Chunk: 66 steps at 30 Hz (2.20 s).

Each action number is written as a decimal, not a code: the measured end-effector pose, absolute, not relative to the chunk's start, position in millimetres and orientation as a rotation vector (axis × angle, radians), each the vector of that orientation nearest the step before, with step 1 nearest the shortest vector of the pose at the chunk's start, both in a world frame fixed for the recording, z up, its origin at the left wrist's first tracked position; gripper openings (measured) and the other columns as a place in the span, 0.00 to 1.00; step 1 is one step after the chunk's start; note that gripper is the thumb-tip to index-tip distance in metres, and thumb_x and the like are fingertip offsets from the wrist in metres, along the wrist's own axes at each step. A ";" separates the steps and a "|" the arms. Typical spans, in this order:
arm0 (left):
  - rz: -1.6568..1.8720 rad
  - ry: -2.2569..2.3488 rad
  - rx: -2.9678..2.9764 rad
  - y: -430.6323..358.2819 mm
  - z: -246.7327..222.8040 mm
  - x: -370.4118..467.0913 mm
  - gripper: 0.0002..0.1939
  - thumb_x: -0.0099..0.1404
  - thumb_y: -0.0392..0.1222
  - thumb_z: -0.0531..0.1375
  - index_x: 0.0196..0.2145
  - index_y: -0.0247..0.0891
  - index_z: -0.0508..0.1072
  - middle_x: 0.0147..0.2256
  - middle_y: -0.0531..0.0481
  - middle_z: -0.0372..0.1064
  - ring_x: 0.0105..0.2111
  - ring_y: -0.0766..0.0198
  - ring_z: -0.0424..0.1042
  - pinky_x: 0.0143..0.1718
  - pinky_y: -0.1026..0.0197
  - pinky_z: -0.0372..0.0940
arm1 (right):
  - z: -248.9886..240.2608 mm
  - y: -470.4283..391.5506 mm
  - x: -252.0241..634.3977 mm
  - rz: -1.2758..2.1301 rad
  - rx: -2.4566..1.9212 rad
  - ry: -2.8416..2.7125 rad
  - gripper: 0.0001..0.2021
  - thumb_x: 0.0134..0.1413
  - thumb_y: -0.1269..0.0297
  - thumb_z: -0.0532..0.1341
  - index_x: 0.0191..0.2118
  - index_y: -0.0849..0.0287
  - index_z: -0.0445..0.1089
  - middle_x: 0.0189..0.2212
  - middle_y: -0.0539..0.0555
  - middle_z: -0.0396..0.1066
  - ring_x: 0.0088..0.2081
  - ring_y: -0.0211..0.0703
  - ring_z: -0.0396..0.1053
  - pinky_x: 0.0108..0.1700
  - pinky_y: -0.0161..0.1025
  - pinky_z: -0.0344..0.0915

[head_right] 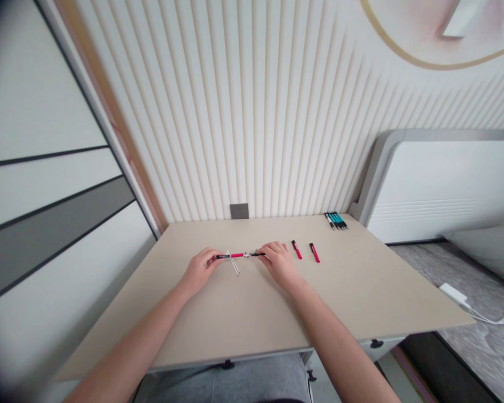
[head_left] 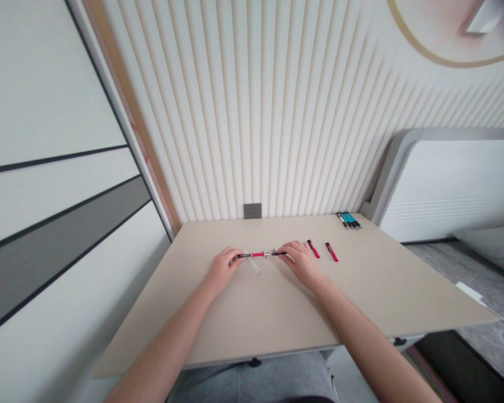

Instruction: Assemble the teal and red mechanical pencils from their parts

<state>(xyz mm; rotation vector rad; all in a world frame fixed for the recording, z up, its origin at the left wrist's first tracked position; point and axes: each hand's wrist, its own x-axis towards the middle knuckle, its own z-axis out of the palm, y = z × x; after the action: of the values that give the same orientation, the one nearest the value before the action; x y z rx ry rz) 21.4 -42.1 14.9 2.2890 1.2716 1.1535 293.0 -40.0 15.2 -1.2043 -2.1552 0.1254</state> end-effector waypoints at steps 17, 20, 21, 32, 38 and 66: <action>1.130 1.192 2.319 -44.4 14.2 22.3 0.05 0.64 0.38 0.59 0.37 0.38 0.75 0.30 0.51 0.67 0.28 0.67 0.65 0.31 0.65 0.60 | 4.5 -44.3 277.4 0.649 -1.098 -1.931 0.13 0.62 0.57 0.52 0.45 0.56 0.70 0.31 0.52 0.74 0.30 0.38 0.68 0.35 0.36 0.63; 1.153 1.232 2.320 -42.8 14.8 20.4 0.05 0.64 0.39 0.59 0.36 0.38 0.74 0.29 0.52 0.66 0.28 0.66 0.64 0.31 0.65 0.60 | 7.7 -46.3 276.0 0.624 -1.083 -1.917 0.14 0.59 0.57 0.56 0.47 0.55 0.68 0.38 0.53 0.74 0.35 0.40 0.69 0.38 0.37 0.63; 1.154 1.231 2.321 -42.7 15.1 19.9 0.05 0.64 0.39 0.59 0.36 0.38 0.74 0.29 0.52 0.66 0.29 0.66 0.65 0.31 0.65 0.60 | 8.3 -46.5 275.9 0.622 -1.086 -1.920 0.14 0.58 0.57 0.57 0.46 0.55 0.69 0.38 0.53 0.74 0.36 0.40 0.69 0.38 0.37 0.63; 1.174 1.221 2.318 -41.9 14.6 19.6 0.05 0.64 0.39 0.59 0.35 0.38 0.74 0.30 0.51 0.68 0.29 0.65 0.66 0.31 0.64 0.61 | 5.0 -42.0 279.3 0.586 -1.189 -1.946 0.16 0.60 0.54 0.54 0.47 0.56 0.70 0.32 0.52 0.73 0.33 0.40 0.69 0.37 0.36 0.63; 1.165 1.199 2.319 -42.7 15.0 19.3 0.06 0.65 0.40 0.58 0.36 0.37 0.74 0.30 0.51 0.67 0.29 0.66 0.65 0.31 0.64 0.61 | 3.3 -37.4 280.9 0.484 -1.120 -1.968 0.09 0.57 0.59 0.58 0.40 0.56 0.72 0.34 0.53 0.74 0.36 0.42 0.69 0.42 0.39 0.63; 1.162 1.168 2.340 -43.0 14.2 17.3 0.04 0.64 0.36 0.59 0.36 0.37 0.74 0.31 0.50 0.67 0.30 0.66 0.65 0.32 0.65 0.61 | 2.8 -38.9 281.8 0.345 -1.041 -2.009 0.11 0.60 0.57 0.56 0.42 0.56 0.71 0.34 0.54 0.73 0.38 0.44 0.68 0.43 0.42 0.61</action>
<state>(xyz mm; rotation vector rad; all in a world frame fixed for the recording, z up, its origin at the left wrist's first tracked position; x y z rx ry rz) 17.3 -43.0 14.2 2.3405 1.1677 1.1624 281.8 -38.9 2.8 -1.0407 -2.0092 0.3446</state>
